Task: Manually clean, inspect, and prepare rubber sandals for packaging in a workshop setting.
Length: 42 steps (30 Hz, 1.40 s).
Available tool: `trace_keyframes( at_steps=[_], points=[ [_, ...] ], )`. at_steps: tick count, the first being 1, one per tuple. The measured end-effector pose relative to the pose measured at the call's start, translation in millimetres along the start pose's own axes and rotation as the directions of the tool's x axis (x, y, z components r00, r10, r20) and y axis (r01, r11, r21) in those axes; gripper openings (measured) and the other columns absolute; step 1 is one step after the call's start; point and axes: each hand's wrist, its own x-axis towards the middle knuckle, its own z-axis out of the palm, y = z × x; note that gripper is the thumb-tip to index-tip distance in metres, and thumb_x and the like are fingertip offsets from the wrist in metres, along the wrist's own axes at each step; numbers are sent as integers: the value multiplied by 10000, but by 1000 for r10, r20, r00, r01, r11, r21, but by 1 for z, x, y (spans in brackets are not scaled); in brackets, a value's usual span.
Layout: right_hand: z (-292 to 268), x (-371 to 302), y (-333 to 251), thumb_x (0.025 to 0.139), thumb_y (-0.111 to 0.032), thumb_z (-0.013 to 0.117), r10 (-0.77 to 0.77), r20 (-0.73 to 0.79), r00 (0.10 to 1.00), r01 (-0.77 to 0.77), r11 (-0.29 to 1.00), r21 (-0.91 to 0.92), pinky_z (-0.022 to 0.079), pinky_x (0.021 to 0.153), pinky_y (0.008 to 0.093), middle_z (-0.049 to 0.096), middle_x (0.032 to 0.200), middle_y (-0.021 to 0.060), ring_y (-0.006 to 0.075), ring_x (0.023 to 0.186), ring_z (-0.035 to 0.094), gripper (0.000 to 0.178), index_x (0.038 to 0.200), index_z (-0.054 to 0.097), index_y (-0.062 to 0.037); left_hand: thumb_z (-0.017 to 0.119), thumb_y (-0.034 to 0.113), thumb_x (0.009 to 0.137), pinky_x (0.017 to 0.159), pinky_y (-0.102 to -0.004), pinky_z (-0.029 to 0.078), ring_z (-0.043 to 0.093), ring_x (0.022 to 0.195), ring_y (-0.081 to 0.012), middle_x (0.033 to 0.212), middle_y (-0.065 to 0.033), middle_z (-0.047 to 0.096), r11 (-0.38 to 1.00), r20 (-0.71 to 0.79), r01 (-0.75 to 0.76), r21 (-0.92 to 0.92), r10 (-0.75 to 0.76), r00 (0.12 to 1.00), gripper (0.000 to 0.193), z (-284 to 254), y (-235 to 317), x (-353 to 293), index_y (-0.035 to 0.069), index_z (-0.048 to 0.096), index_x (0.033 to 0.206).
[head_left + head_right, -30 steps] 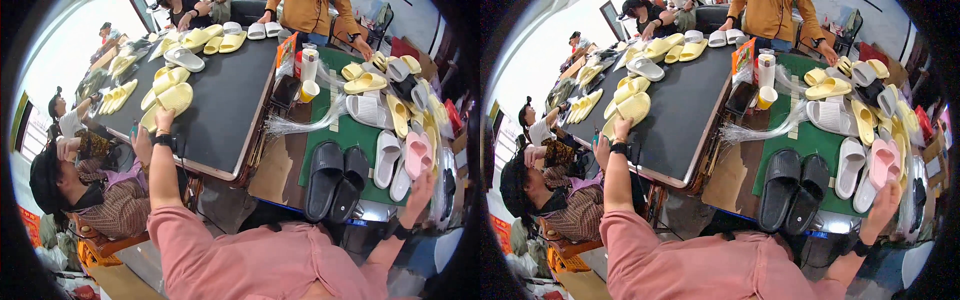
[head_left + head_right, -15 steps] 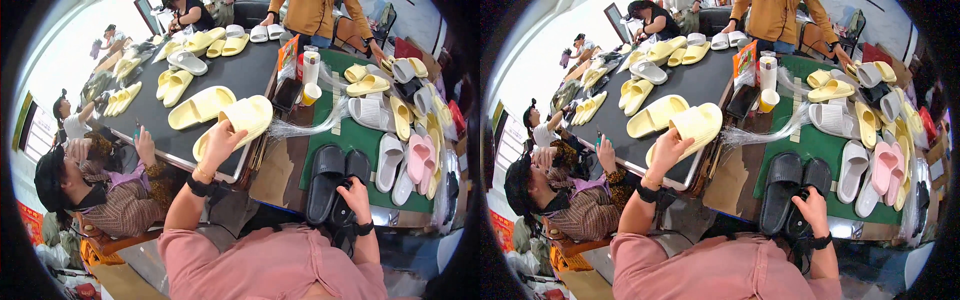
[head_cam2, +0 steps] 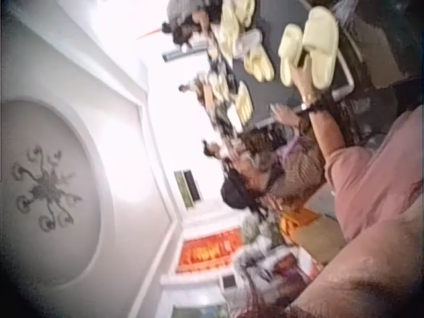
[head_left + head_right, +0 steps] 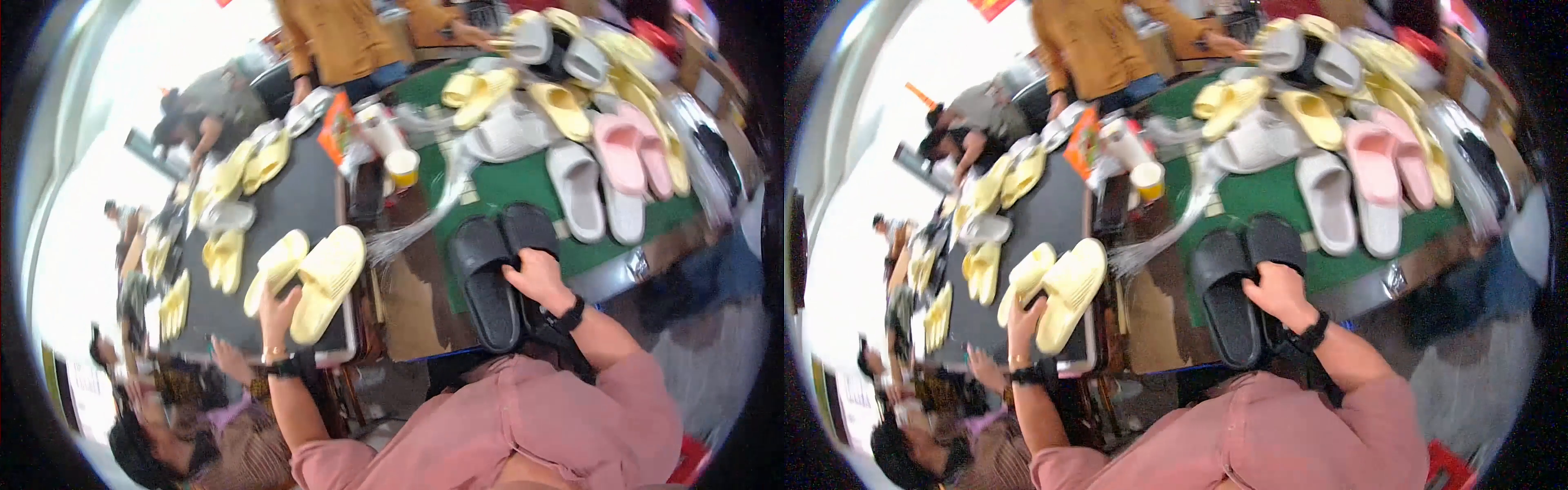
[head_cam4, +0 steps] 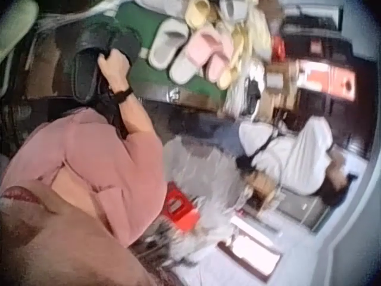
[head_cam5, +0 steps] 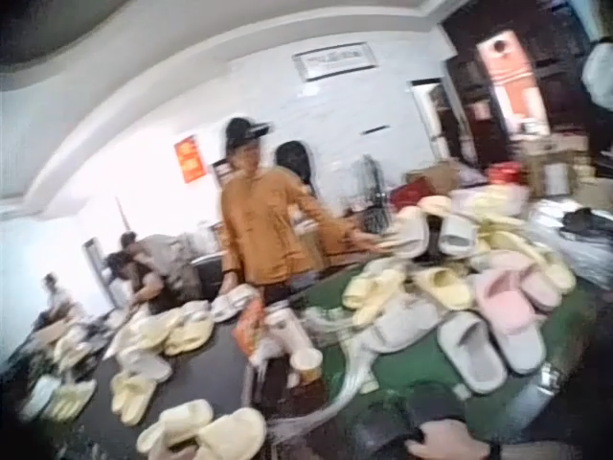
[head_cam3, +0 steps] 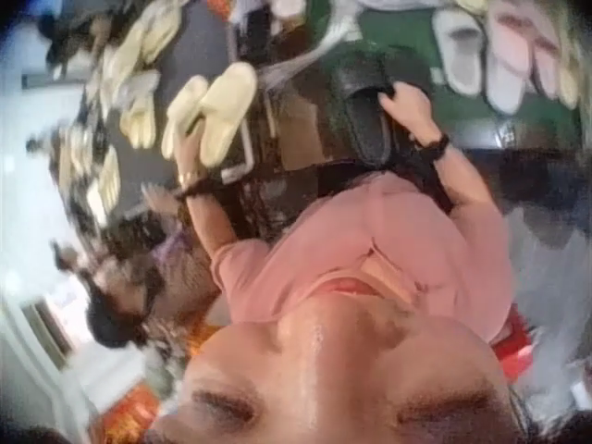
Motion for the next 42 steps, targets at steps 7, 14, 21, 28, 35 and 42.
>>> trace_keyframes(
  at_steps=[7,14,21,28,35,42],
  points=[
    [-66,27,5,776,-274,608,-69,-242,968,99,989,113,472,682,525,604,769,258,453,760,591,285,771,547,4,741,281,741,839,-360,456,579,934,-262,1009,-166,611,937,-48,60,343,-46,998,521,3,21,0,-74,572,1082],
    [-192,121,39,799,-233,578,-195,-635,748,74,974,-212,497,765,512,643,881,239,434,853,617,235,887,605,-17,727,334,705,723,-424,429,529,784,-365,819,-202,561,837,68,-3,548,-41,997,452,19,57,1,-67,562,834],
    [-239,141,69,837,-259,583,50,-617,786,-195,966,-170,510,805,499,657,966,263,428,915,637,323,1015,579,10,741,352,731,617,-436,416,499,626,-364,703,-225,549,840,-131,28,542,52,990,473,33,42,12,-82,554,714],
    [-148,67,69,823,-246,611,0,-479,878,6,1000,11,507,805,422,679,963,186,353,899,654,303,1048,648,-47,750,190,733,576,-439,395,466,565,-351,615,-199,509,870,-172,-47,491,149,974,372,29,22,10,-74,506,634],
    [-87,5,51,812,-235,690,11,-31,999,-1,946,323,346,480,278,473,571,15,75,499,398,343,1061,638,-5,749,201,751,567,-410,407,486,576,-294,642,-186,539,898,-34,-191,396,222,974,364,90,134,-36,-75,539,641],
    [-64,-22,21,754,-404,755,-69,81,994,24,887,462,413,514,308,515,587,52,154,523,509,659,1249,531,-32,723,259,796,620,-405,477,625,711,-364,779,-197,639,984,339,-71,160,13,941,319,203,206,-89,-33,625,717]
  ],
)
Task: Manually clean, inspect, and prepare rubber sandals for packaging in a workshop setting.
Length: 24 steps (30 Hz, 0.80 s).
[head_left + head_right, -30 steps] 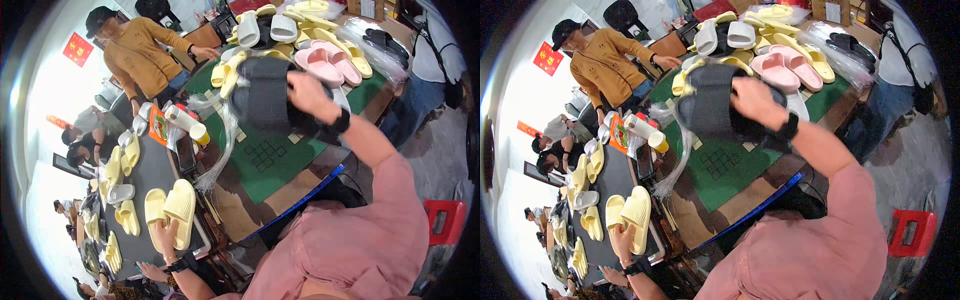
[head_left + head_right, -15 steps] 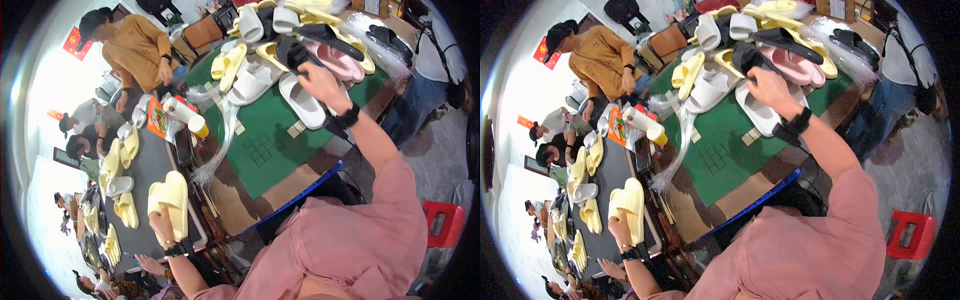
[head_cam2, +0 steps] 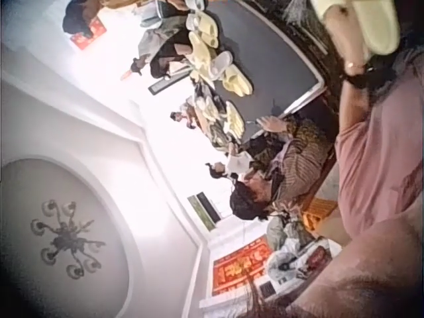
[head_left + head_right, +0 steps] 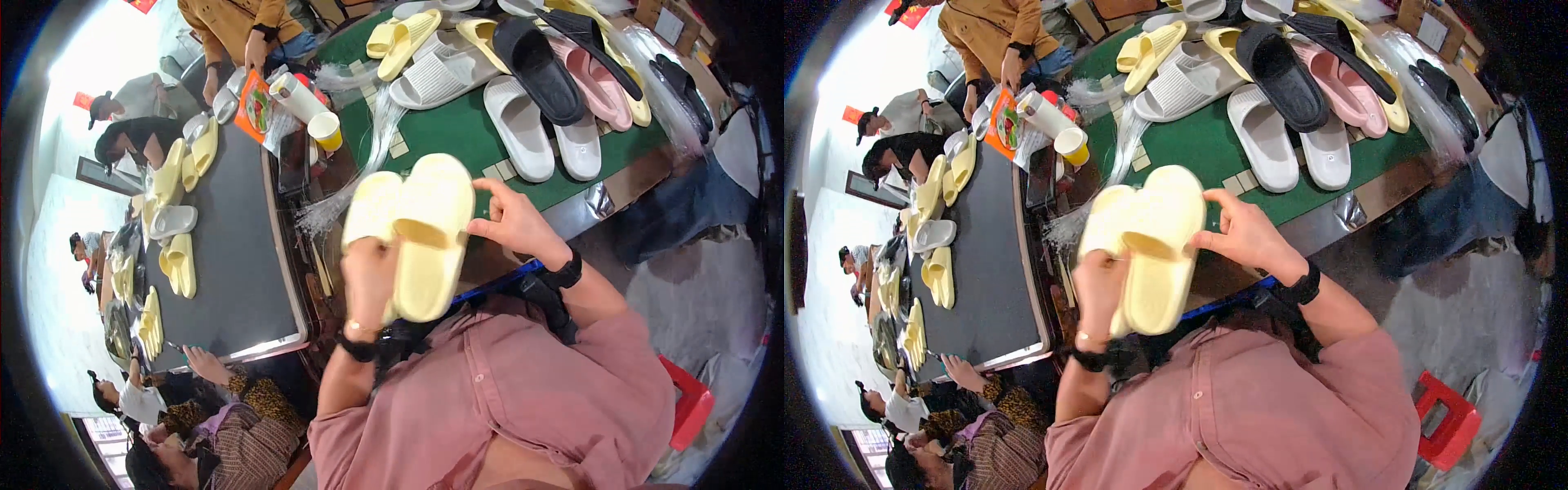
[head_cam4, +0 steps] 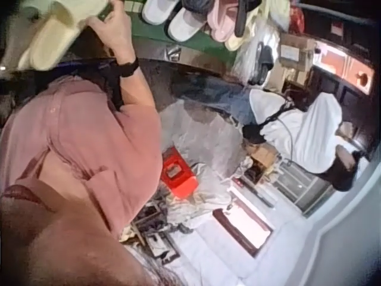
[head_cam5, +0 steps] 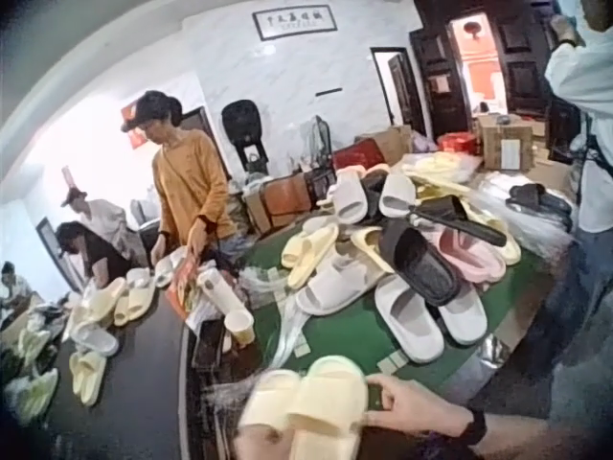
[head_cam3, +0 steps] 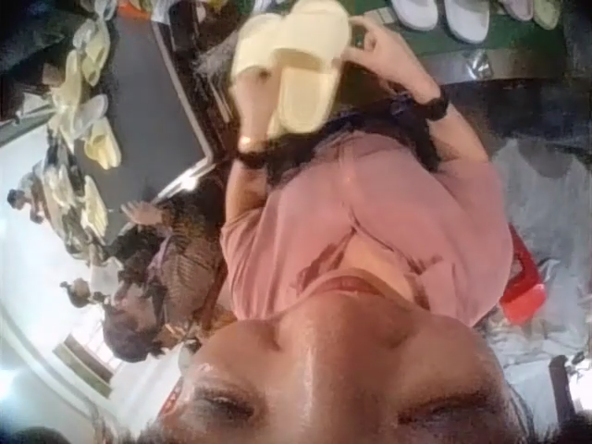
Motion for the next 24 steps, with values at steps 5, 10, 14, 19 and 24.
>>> trace_keyframes(
  at_steps=[5,10,14,19,24],
  points=[
    [-5,8,30,752,-405,733,162,-134,978,-187,962,-199,448,534,368,594,626,118,241,559,599,689,1282,501,-33,736,200,790,660,-349,521,673,758,-282,909,-196,664,957,213,-236,-167,268,940,377,59,3,-14,-57,623,1042],
    [5,5,50,785,-373,711,169,-108,980,-183,975,-129,460,546,368,598,631,121,242,568,607,603,1242,538,-20,738,188,772,729,-377,510,652,833,-312,881,-196,639,940,180,-241,-243,288,941,397,63,-1,-11,-61,593,1045],
    [18,17,53,816,-294,698,74,-136,988,-86,993,-84,449,540,332,566,609,99,191,543,557,490,1196,584,-6,723,207,774,781,-416,505,631,907,-370,968,-226,633,927,212,-289,-239,340,916,396,55,-5,-6,-38,583,1052],
    [15,26,74,840,-228,689,67,-213,975,-69,998,-1,408,518,272,536,606,38,89,550,477,356,1095,642,16,653,190,831,748,-408,524,649,824,-367,904,-181,673,900,247,-417,-124,435,866,291,0,12,0,16,646,1065],
    [23,23,88,871,-180,647,104,-251,962,-67,986,151,379,522,237,532,639,-15,53,574,439,265,1020,657,39,629,64,828,729,-374,523,651,792,-302,881,-150,669,660,-127,-743,-108,732,669,210,-108,74,-16,2,671,1025]
  ],
)
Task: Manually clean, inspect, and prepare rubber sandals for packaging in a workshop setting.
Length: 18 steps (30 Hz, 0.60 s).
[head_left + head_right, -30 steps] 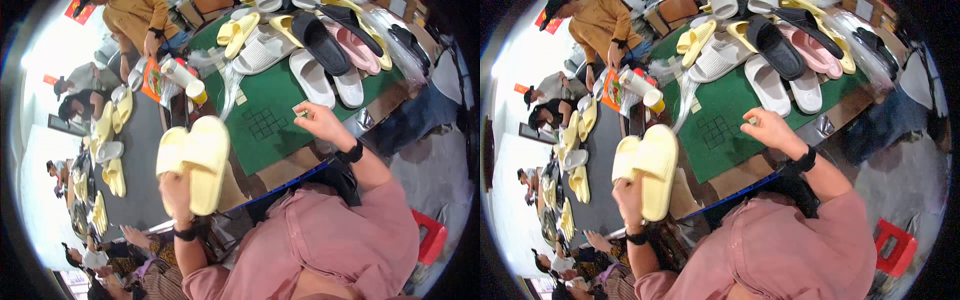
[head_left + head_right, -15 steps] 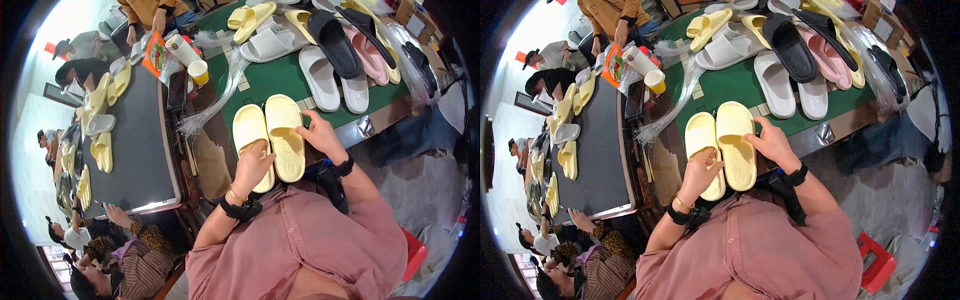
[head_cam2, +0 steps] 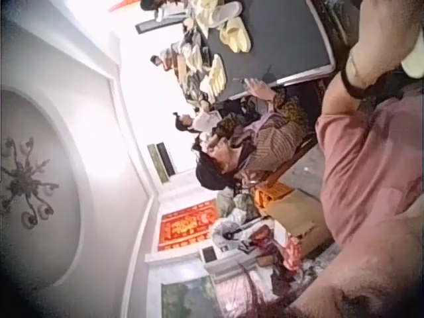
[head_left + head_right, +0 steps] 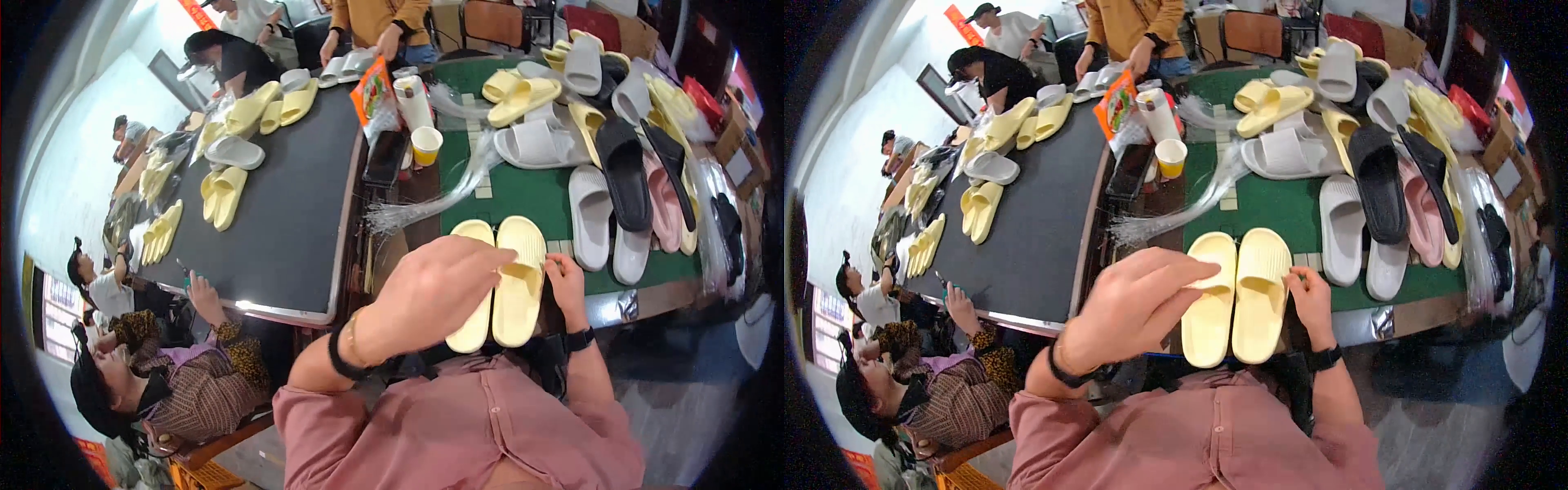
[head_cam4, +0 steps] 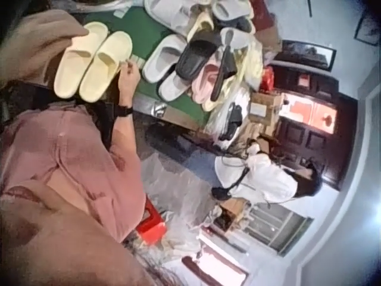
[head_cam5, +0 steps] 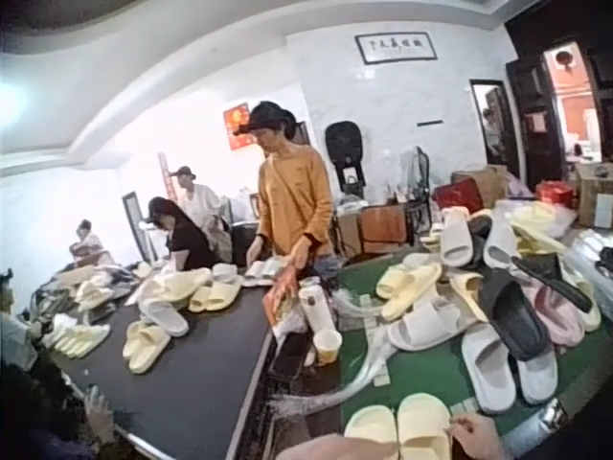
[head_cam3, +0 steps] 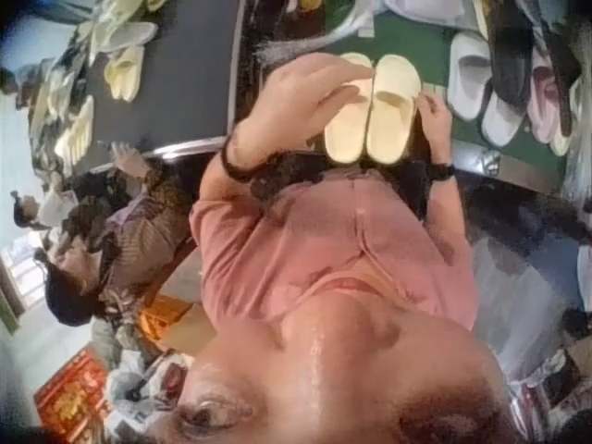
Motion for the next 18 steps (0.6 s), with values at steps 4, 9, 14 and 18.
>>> trace_keyframes(
  at_steps=[4,9,14,18],
  points=[
    [1,0,6,906,-163,606,-42,5,999,41,998,46,388,551,231,547,681,-28,49,609,448,234,1009,647,43,624,43,791,663,-323,517,638,800,-224,867,-97,664,895,-74,-445,38,447,892,295,-47,45,13,-39,644,1074],
    [-5,-2,-1,914,-149,593,-70,25,997,70,998,5,428,597,230,595,738,-4,58,650,500,221,1010,644,44,722,154,755,671,-321,507,601,732,-228,869,-38,611,755,-579,-590,286,626,522,347,-6,78,33,120,683,1098],
    [0,-4,3,906,-132,597,-60,32,998,57,995,80,494,689,254,681,857,63,103,769,609,222,1040,642,38,666,160,822,664,-292,504,614,770,-194,824,-16,621,884,-657,-468,-1,352,666,126,-32,116,30,105,700,930],
    [10,-3,-1,889,-185,638,-41,31,999,39,998,55,449,604,230,626,733,20,66,657,535,245,1008,655,28,666,267,849,700,-291,514,643,851,-178,988,24,679,641,-282,-755,138,756,591,185,-32,78,29,175,727,998]
  ],
)
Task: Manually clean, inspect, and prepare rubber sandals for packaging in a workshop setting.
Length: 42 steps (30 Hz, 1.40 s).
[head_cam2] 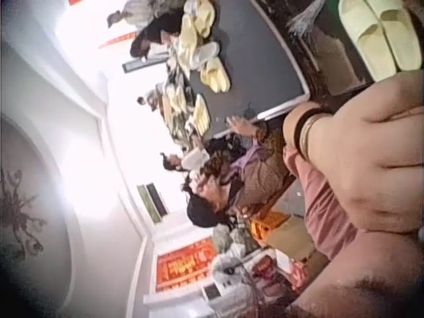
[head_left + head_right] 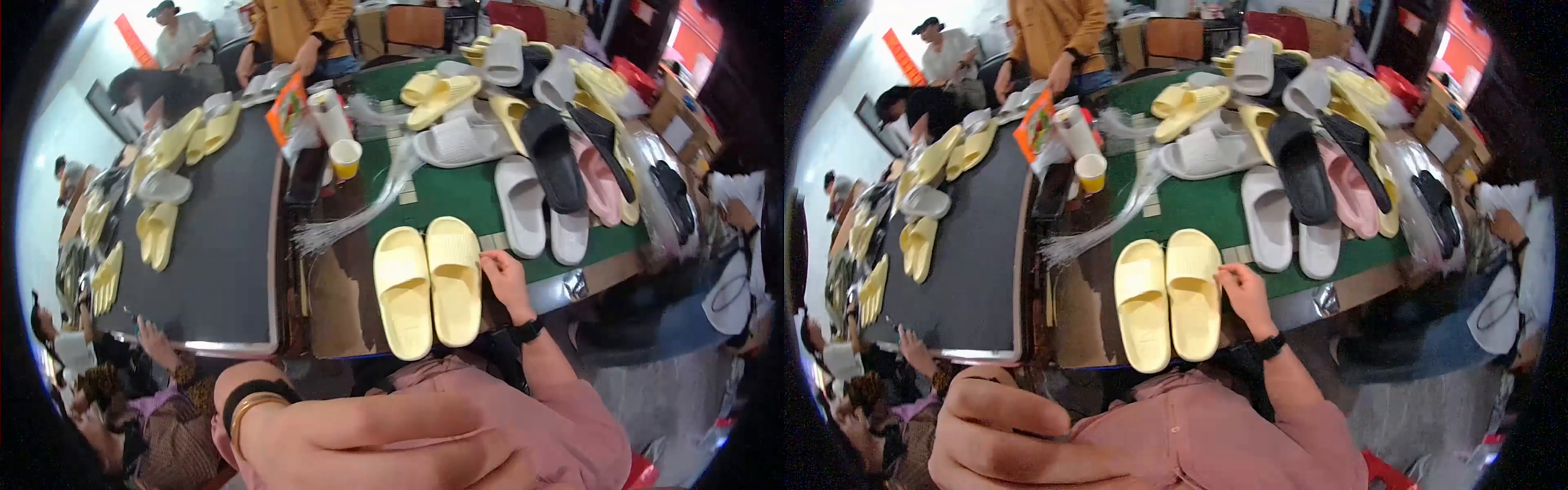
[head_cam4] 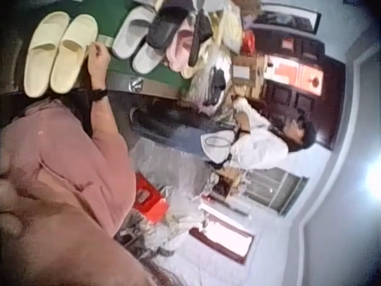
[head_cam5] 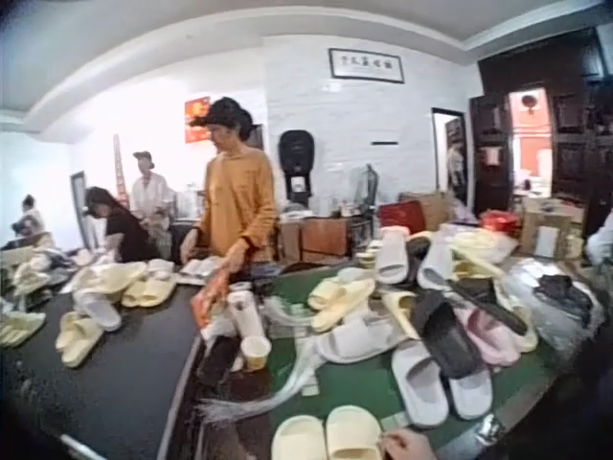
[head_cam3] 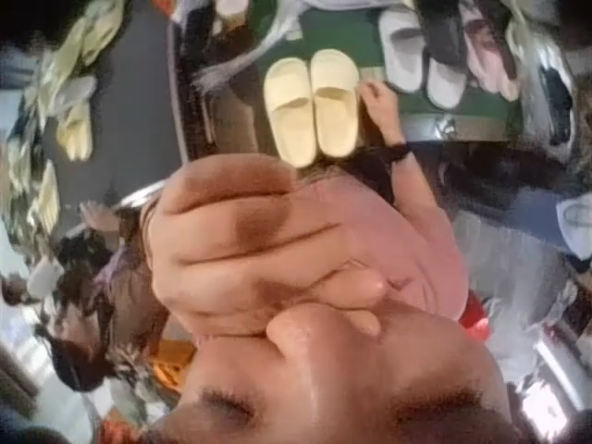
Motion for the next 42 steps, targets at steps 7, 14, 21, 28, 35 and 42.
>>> trace_keyframes(
  at_steps=[7,14,21,28,35,42],
  points=[
    [-12,1,2,908,-162,618,22,-48,999,-20,998,51,445,609,214,632,755,-2,47,672,530,226,1016,656,33,678,277,842,703,-291,516,644,861,-173,1031,21,677,903,-154,427,-41,-428,891,185,11,45,5,193,730,997],
    [4,-1,4,896,-174,627,-25,-30,999,27,998,59,454,581,247,659,738,48,71,630,541,231,1010,653,25,690,288,834,706,-291,517,645,870,-169,1073,19,675,759,-234,584,-288,-647,726,185,31,41,19,210,733,996],
    [-4,-12,-18,876,-217,651,21,-34,999,-24,996,-83,446,548,269,646,699,75,98,588,544,274,1009,653,22,712,181,833,720,-284,539,639,899,-225,1046,-82,630,716,-283,204,-667,-498,820,169,29,25,-25,121,645,975],
    [-10,-9,-9,866,-186,649,32,-69,997,-39,994,-105,462,573,266,646,687,62,88,612,565,227,992,665,2,666,176,878,763,-251,492,607,902,-230,980,-158,597,203,-75,601,-773,-970,232,220,22,104,1,-8,589,972],
    [-4,-3,-3,872,-161,643,-2,-90,996,-3,999,-53,386,527,245,521,621,-22,52,571,439,220,979,654,31,585,202,927,860,-374,485,571,1028,-373,1085,-325,542,-132,211,252,-959,-924,319,230,1,40,19,-8,662,981],
    [-7,-4,-2,889,-150,622,-14,-76,997,10,998,-56,403,543,237,552,660,-11,56,586,455,208,983,647,34,529,225,961,946,-510,461,510,1159,-498,1229,-458,436,-420,351,-23,-907,-786,508,289,-11,46,10,24,734,973]
  ],
)
